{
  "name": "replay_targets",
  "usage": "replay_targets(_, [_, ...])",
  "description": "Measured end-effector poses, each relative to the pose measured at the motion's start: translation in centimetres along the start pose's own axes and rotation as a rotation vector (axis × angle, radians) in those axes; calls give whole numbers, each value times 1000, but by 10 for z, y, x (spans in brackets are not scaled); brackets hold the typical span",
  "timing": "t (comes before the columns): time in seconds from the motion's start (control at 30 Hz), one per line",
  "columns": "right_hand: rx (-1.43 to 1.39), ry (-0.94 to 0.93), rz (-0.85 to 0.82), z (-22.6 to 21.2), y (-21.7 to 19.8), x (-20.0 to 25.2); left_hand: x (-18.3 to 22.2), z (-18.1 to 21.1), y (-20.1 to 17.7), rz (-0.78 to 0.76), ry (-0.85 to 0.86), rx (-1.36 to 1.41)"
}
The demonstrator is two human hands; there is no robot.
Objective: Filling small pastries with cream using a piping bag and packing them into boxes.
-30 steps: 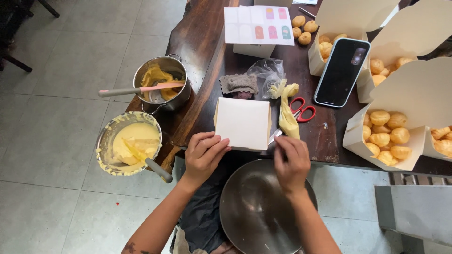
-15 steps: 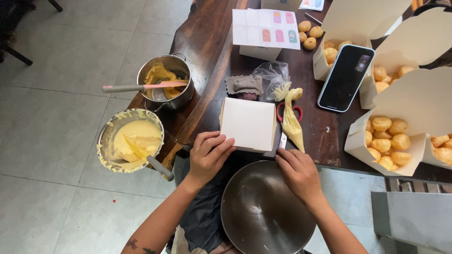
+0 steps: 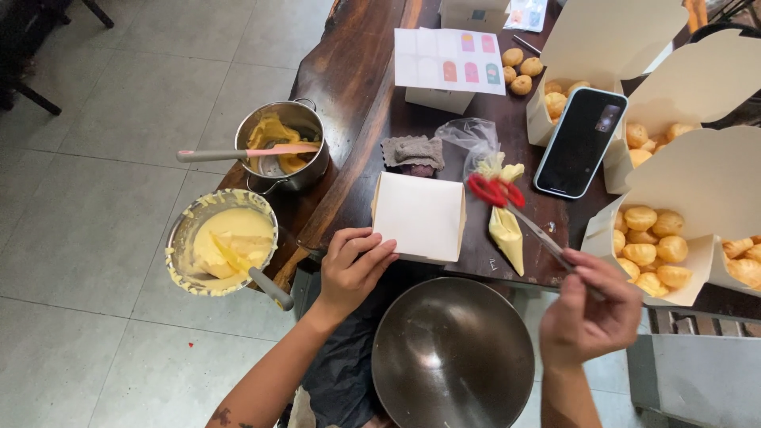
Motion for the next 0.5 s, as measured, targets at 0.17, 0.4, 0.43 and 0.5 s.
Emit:
replay_targets(0.17, [-190,96,-225,18,63,16,-5,5,-4,7,3,31])
replay_targets(0.4, [123,12,-439,30,109,16,-7,3,-1,-62,-10,6])
replay_targets(0.43, [122,11,-438,17,106,12,-9,5,-4,-62,-9,5])
replay_targets(0.5, [216,45,-430,-6,101,1,-15,6,-10,-41,-20,35])
Point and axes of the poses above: each hand's wrist, its own x-axis away from the middle knuckle, its own y-axis out of the palm, z = x × y, the point moved 8 cm from there along -x, towards the middle knuckle, and after that the axes turned 8 degrees about -z, right-handed, at the moved point
